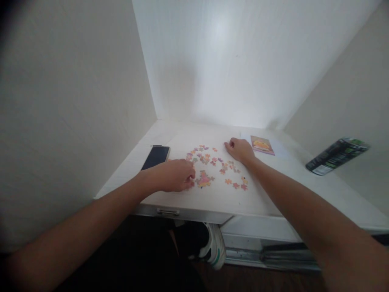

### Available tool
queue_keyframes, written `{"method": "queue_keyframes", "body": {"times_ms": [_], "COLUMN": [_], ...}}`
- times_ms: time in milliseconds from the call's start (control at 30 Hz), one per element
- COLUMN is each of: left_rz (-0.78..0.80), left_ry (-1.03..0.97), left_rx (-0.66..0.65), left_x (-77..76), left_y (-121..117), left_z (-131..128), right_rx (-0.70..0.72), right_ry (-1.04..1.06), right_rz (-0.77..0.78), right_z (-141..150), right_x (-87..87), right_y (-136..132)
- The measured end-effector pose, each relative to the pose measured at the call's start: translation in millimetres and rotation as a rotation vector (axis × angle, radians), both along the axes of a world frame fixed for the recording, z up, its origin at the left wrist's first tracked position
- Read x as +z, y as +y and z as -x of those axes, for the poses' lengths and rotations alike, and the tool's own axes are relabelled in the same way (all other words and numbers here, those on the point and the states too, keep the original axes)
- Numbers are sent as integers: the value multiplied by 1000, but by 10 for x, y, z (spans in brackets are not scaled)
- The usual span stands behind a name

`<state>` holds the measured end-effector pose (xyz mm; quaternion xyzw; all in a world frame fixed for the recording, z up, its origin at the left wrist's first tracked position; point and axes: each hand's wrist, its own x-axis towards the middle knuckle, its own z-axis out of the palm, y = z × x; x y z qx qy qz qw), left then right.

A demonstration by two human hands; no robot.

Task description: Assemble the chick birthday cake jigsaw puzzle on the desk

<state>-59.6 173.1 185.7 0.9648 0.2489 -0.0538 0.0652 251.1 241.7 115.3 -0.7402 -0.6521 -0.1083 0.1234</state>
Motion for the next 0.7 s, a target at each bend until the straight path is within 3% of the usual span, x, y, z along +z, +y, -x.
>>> {"method": "queue_keyframes", "body": {"times_ms": [167, 367, 700], "left_rz": [16, 52, -20], "left_ry": [-29, -84, -181], "left_rx": [-7, -8, 60], "left_x": [-68, -37, -135], "left_y": [-25, -43, -58], "left_z": [2, 68, 167], "right_rx": [-56, -97, -17], "right_ry": [31, 77, 66], "right_rz": [28, 36, 39], "right_z": [45, 82, 46], "right_x": [34, 86, 95], "right_y": [-40, -85, -74]}}
